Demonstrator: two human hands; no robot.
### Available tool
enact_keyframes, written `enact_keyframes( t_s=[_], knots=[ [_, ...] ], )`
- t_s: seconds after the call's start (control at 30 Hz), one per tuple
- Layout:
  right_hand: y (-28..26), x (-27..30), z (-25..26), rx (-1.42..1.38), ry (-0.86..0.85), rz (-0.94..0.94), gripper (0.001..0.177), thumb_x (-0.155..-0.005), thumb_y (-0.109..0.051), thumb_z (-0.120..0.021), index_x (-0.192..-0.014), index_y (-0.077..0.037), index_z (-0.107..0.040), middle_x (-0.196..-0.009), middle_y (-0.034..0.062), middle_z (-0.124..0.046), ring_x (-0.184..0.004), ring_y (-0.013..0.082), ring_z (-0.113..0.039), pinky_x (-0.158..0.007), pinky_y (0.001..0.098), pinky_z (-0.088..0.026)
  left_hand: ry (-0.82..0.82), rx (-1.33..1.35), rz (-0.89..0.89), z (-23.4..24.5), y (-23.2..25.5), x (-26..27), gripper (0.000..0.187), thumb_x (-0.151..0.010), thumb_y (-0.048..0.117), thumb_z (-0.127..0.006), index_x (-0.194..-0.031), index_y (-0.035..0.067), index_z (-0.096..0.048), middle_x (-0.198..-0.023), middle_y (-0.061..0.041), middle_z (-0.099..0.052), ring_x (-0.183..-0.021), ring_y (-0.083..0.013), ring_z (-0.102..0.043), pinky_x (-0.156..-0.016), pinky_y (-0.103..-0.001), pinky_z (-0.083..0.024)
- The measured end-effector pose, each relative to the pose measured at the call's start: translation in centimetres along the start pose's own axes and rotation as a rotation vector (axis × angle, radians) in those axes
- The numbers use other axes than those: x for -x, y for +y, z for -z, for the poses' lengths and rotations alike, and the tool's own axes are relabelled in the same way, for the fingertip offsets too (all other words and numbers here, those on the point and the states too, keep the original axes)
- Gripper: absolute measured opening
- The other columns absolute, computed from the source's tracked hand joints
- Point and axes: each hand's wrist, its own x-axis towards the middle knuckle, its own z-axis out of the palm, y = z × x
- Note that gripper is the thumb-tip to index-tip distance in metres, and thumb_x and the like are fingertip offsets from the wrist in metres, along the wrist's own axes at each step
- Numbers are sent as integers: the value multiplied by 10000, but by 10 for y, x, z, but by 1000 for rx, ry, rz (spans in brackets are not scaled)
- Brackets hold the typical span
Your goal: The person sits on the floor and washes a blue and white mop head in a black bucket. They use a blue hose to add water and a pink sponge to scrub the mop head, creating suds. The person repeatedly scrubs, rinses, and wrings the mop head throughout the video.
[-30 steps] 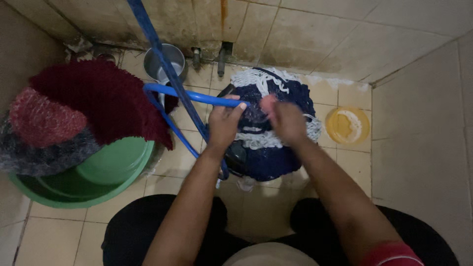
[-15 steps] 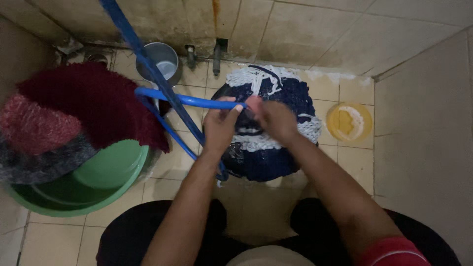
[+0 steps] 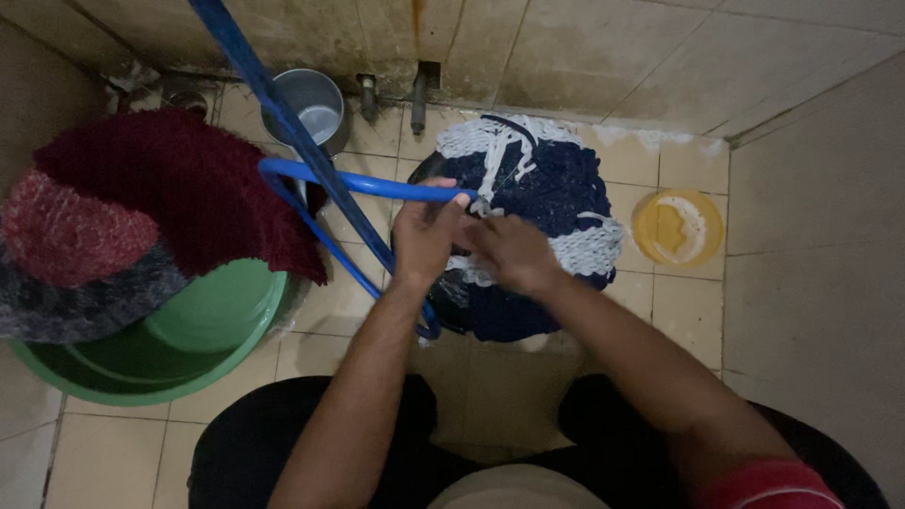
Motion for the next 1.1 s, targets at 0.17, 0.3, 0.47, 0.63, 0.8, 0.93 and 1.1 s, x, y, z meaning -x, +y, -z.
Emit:
enact_keyframes(
  t_s=[0.17,0.3,0.47,0.63,0.8,0.93,1.1],
  knots=[
    [54,-12,16,132,180,-211,253,-887,-251,-719,-1088,-102,-677,-1036,153,-704,-935,408,-681,-782,521,-542,15,-99,-45,5,1,0,258,-961,55,-771,-1204,18,-690,-969,-14,-671,-857,-78,-589,-769,-234,-497],
    [65,-5,-1,192,62,-557,215,-895,-248,-725,-1028,-88,-672,-981,201,-691,-888,420,-676,-764,537,-544,-9,-7,-112,5,0,0,268,-953,57,-753,-1203,21,-664,-1018,-3,-690,-906,-65,-630,-809,-219,-520],
    [1,10,-23,139,-13,-356,317,-846,-260,-738,-1071,-53,-653,-983,228,-681,-859,433,-664,-714,550,-538,-19,16,-30,4,2,-1,273,-944,46,-746,-1201,16,-660,-972,-9,-682,-862,-70,-622,-758,-227,-516],
    [22,31,1,50,9,-182,293,-763,-271,-758,-970,-88,-660,-893,178,-682,-862,422,-663,-718,553,-534,-15,61,-106,0,4,-1,251,-955,28,-734,-1189,4,-645,-1019,-8,-691,-934,-74,-654,-838,-227,-536],
    [77,54,-4,262,150,-718,348,-897,-323,-718,-1052,-27,-622,-977,237,-645,-894,448,-646,-727,574,-526,-10,66,-83,4,-1,2,270,-948,21,-738,-1199,2,-640,-1000,-8,-681,-909,-77,-643,-822,-232,-528],
    [39,53,-34,243,112,-587,274,-947,-300,-670,-1079,-67,-614,-1005,226,-656,-950,433,-650,-815,559,-537,-24,83,-139,4,-3,1,262,-948,21,-748,-1186,8,-640,-1010,3,-674,-923,-71,-637,-835,-231,-522],
    [-20,48,-32,34,72,-538,247,-926,-302,-673,-1088,-117,-645,-981,194,-656,-951,427,-635,-804,557,-520,-55,104,-88,0,-11,0,245,-940,29,-764,-1160,10,-657,-961,5,-672,-871,-72,-619,-787,-237,-511]
  ],
)
